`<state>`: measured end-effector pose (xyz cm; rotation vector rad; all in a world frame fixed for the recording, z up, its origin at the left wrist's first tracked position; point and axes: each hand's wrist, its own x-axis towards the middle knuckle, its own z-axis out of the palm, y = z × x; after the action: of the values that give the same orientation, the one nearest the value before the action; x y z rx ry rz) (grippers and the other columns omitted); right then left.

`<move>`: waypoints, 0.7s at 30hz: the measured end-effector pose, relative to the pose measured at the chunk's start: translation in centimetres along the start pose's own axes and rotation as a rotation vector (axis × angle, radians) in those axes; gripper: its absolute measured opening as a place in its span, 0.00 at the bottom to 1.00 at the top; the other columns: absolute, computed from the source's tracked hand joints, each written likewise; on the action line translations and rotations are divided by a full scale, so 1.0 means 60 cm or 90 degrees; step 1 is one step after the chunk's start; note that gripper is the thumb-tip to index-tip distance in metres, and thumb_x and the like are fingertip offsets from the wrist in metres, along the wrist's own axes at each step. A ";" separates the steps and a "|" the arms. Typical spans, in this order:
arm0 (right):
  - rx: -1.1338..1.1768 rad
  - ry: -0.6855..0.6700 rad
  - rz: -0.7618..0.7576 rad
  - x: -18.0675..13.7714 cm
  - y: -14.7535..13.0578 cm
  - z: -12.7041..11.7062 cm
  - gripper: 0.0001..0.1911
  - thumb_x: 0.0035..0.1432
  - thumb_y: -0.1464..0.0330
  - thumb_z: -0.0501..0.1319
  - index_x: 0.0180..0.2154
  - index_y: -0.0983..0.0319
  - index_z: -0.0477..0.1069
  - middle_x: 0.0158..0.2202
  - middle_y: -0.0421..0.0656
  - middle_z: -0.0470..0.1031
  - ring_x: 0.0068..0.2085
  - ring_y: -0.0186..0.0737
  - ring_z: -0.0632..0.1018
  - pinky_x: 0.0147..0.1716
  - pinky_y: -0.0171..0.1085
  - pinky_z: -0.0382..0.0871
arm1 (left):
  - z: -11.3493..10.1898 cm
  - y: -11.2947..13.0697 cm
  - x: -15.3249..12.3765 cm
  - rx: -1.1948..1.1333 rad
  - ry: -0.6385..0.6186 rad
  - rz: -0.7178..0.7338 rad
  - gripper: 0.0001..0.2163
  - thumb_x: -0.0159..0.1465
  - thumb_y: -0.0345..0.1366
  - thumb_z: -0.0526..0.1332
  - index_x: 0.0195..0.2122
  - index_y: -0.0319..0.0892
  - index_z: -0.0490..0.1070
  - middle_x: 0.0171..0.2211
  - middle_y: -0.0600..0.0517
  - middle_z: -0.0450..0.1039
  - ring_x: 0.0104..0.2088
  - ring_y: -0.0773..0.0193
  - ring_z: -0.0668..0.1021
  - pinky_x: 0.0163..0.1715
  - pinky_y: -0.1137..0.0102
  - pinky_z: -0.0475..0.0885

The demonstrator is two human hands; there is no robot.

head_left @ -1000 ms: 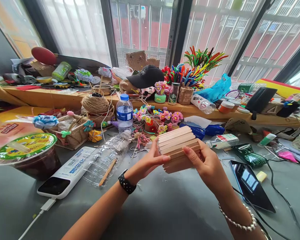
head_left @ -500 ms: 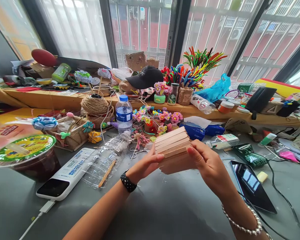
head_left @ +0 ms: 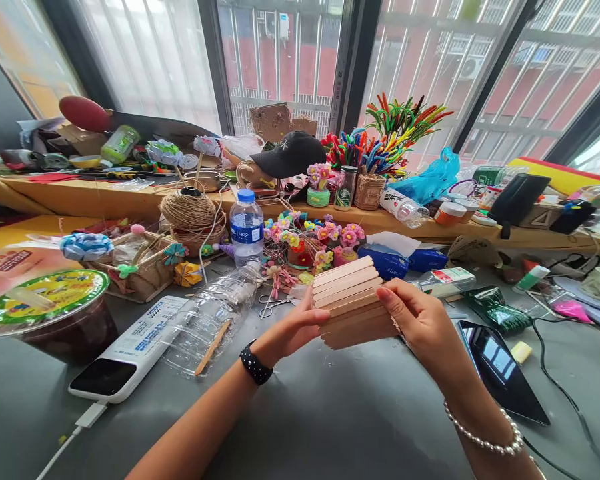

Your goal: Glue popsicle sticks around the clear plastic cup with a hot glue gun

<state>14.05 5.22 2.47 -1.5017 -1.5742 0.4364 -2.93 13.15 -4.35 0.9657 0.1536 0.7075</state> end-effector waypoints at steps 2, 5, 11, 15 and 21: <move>-0.001 0.000 0.005 0.001 0.000 0.001 0.16 0.56 0.57 0.50 0.25 0.61 0.63 0.24 0.37 0.65 0.28 0.32 0.65 0.24 0.31 0.55 | -0.003 -0.002 0.000 0.003 0.001 -0.002 0.37 0.52 0.35 0.62 0.59 0.50 0.43 0.57 0.47 0.55 0.56 0.49 0.59 0.52 0.58 0.57; -0.005 0.004 0.012 0.001 0.000 0.001 0.16 0.56 0.57 0.49 0.25 0.61 0.63 0.24 0.37 0.65 0.27 0.32 0.65 0.24 0.30 0.55 | 0.000 -0.003 0.001 0.013 0.007 0.000 0.36 0.52 0.36 0.62 0.59 0.51 0.44 0.58 0.48 0.54 0.56 0.49 0.58 0.51 0.58 0.58; -0.005 0.010 0.036 0.005 0.009 0.002 0.17 0.56 0.56 0.49 0.25 0.61 0.64 0.26 0.39 0.68 0.29 0.33 0.68 0.23 0.30 0.57 | 0.008 0.002 0.002 0.058 0.062 -0.017 0.36 0.51 0.37 0.63 0.58 0.53 0.46 0.58 0.47 0.54 0.56 0.47 0.58 0.48 0.55 0.60; 0.023 0.007 0.061 0.012 0.027 0.007 0.18 0.55 0.55 0.50 0.31 0.61 0.69 0.30 0.41 0.71 0.32 0.35 0.70 0.24 0.30 0.61 | 0.007 0.002 0.004 0.111 0.114 -0.002 0.38 0.50 0.37 0.64 0.58 0.51 0.43 0.58 0.45 0.52 0.57 0.48 0.57 0.50 0.54 0.58; 0.069 0.017 0.085 0.018 0.045 0.008 0.19 0.54 0.55 0.51 0.36 0.61 0.70 0.30 0.41 0.71 0.29 0.36 0.71 0.24 0.32 0.66 | 0.009 0.001 0.005 0.229 0.206 0.128 0.42 0.47 0.36 0.67 0.58 0.48 0.42 0.59 0.45 0.49 0.58 0.51 0.55 0.55 0.58 0.51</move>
<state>15.49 6.95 0.53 -1.5278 -1.4115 0.5670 -2.52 12.96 -3.91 1.2143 0.4858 1.0430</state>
